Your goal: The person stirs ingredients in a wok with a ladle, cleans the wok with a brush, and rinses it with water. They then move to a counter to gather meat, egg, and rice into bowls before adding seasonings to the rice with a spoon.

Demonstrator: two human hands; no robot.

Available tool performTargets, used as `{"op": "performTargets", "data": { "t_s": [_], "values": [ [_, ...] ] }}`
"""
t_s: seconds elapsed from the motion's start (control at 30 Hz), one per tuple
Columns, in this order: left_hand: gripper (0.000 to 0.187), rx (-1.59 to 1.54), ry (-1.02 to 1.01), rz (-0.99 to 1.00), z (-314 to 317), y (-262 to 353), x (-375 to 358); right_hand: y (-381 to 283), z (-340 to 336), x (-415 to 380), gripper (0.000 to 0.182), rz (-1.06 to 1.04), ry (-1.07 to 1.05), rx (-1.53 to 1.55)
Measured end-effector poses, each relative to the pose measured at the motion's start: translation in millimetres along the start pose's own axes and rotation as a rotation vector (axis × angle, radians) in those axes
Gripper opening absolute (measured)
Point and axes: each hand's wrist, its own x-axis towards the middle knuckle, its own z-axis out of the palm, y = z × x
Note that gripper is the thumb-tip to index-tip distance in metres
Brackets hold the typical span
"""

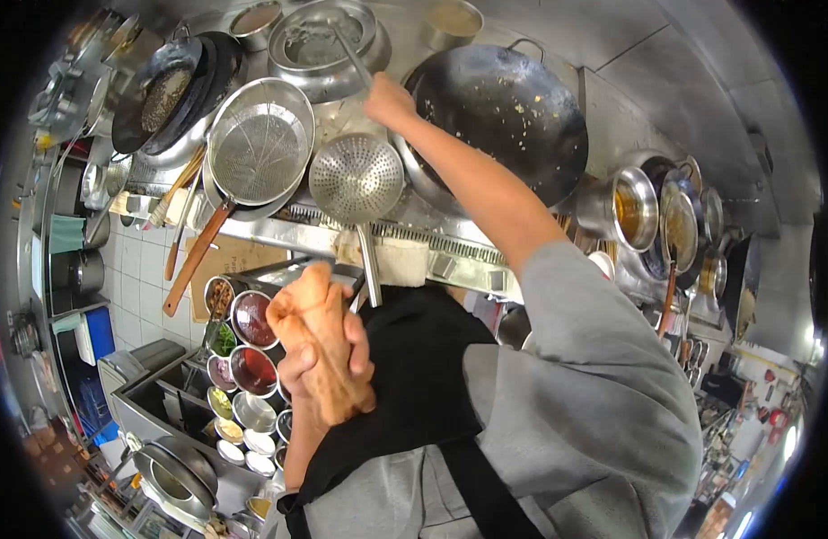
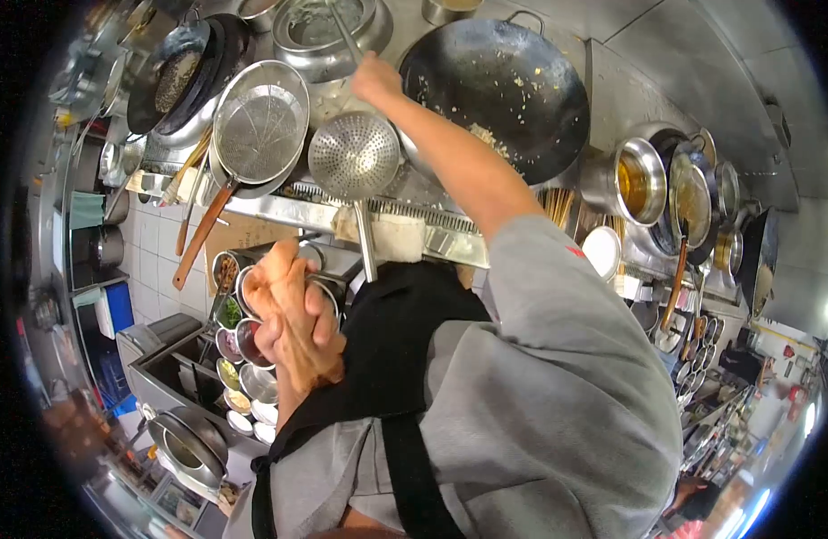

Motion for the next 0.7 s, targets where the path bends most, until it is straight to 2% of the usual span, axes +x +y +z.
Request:
{"op": "performTargets", "data": {
  "t_s": [0.03,0.1,0.13,0.17,0.2,0.23,0.27,0.3,0.33,0.4,0.57,0.63,0.7],
  "values": [
    [0.08,0.054,-0.016,-0.006,3,-4,0,16,8,-23,0.028,-0.074,0.264,0.01],
    [0.078,0.105,-0.048,-0.031,2,-14,1,40,4,-93,0.041,-0.093,0.228,0.167],
    [0.077,0.145,-0.048,-0.047,8,-16,1,62,15,-127,0.038,-0.14,0.253,0.268],
    [0.071,0.157,-0.048,-0.055,14,-19,0,63,2,-176,0.034,0.108,0.004,0.566],
    [0.069,0.174,-0.023,-0.067,15,-24,-3,89,9,-216,0.03,0.069,-0.021,0.56],
    [0.066,0.191,-0.002,-0.074,16,-28,-5,100,11,-260,0.026,-0.011,0.1,0.527],
    [0.063,0.168,0.008,-0.101,19,-32,-10,128,22,-296,0.028,-0.092,0.123,0.414],
    [0.063,0.182,0.035,-0.106,23,-38,-15,148,27,-328,0.026,-0.03,0.063,0.341],
    [0.062,0.196,0.063,-0.11,27,-43,-20,160,32,-353,0.025,-0.036,0.089,0.328],
    [0.058,0.264,0.052,-0.105,26,-59,-29,186,49,-382,0.024,0.125,-0.038,0.199],
    [0.053,0.427,0.111,-0.055,40,-97,-57,184,63,-398,0.025,0.111,-0.134,0.152],
    [0.052,0.429,0.139,-0.049,45,-110,-70,215,105,-400,0.026,0.091,-0.111,0.195],
    [0.049,0.434,0.173,-0.07,45,-119,-84,213,98,-404,0.028,0.084,-0.097,0.204]
  ]
}}
